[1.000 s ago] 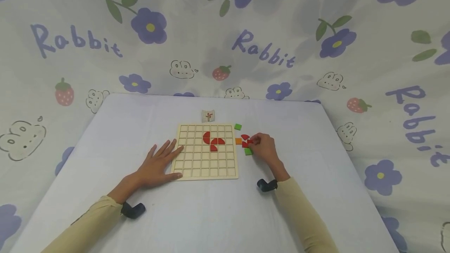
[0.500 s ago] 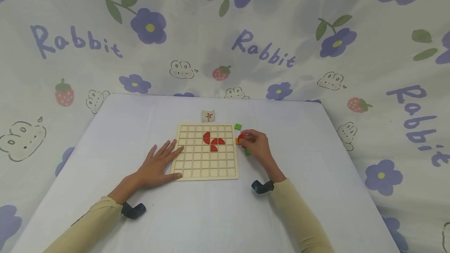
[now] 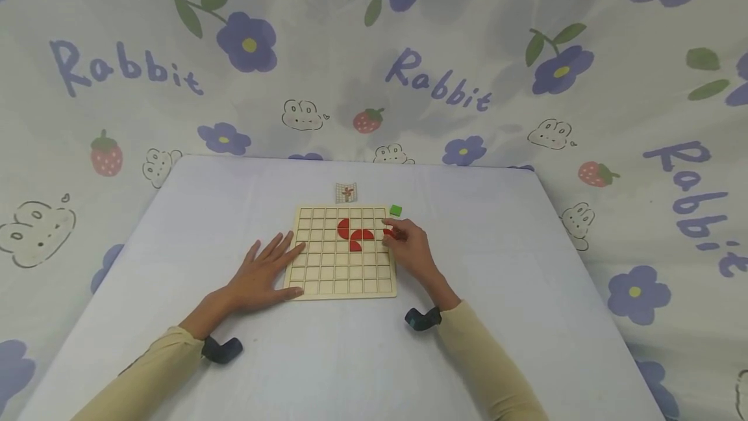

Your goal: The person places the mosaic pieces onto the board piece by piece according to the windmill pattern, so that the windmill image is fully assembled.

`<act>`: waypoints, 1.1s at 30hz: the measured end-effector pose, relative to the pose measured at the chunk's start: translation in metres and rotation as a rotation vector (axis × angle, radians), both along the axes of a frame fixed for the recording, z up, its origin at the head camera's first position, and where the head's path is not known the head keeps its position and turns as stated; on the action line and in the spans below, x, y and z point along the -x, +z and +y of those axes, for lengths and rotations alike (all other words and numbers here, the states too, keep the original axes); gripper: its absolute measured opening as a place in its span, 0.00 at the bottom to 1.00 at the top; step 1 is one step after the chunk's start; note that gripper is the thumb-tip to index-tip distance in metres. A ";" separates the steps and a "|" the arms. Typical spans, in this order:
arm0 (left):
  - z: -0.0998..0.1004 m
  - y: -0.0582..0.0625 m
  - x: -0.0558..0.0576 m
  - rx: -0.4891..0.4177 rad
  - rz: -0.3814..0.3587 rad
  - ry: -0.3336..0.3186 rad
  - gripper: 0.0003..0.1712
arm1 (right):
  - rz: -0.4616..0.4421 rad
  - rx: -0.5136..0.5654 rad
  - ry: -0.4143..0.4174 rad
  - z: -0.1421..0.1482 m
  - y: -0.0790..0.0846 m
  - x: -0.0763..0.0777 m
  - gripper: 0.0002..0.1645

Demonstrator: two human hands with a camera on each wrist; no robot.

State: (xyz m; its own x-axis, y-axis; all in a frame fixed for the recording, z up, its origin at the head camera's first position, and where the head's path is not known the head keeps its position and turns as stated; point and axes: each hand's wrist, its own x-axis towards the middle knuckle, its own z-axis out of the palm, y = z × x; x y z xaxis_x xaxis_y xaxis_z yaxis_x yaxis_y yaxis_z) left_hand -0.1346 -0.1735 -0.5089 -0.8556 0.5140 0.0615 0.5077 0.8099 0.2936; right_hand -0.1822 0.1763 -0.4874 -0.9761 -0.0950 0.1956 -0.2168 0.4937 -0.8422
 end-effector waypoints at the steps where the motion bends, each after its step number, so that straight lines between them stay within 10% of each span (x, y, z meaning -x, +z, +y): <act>1: 0.000 0.000 0.000 -0.003 -0.001 0.000 0.55 | 0.006 -0.004 0.018 -0.002 -0.001 -0.001 0.16; 16: 0.000 -0.001 0.001 -0.020 0.015 -0.015 0.55 | -0.144 -0.045 0.086 -0.034 -0.005 -0.012 0.03; 33: -0.001 0.000 0.000 -0.014 0.008 -0.013 0.54 | 0.107 -0.260 0.186 -0.040 -0.017 -0.010 0.03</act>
State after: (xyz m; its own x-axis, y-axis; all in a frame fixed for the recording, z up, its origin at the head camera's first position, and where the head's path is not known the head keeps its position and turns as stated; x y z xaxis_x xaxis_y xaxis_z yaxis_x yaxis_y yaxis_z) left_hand -0.1351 -0.1744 -0.5090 -0.8485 0.5238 0.0755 0.5202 0.7991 0.3013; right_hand -0.1723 0.1367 -0.5046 -0.9128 -0.3293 0.2415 -0.4032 0.6329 -0.6610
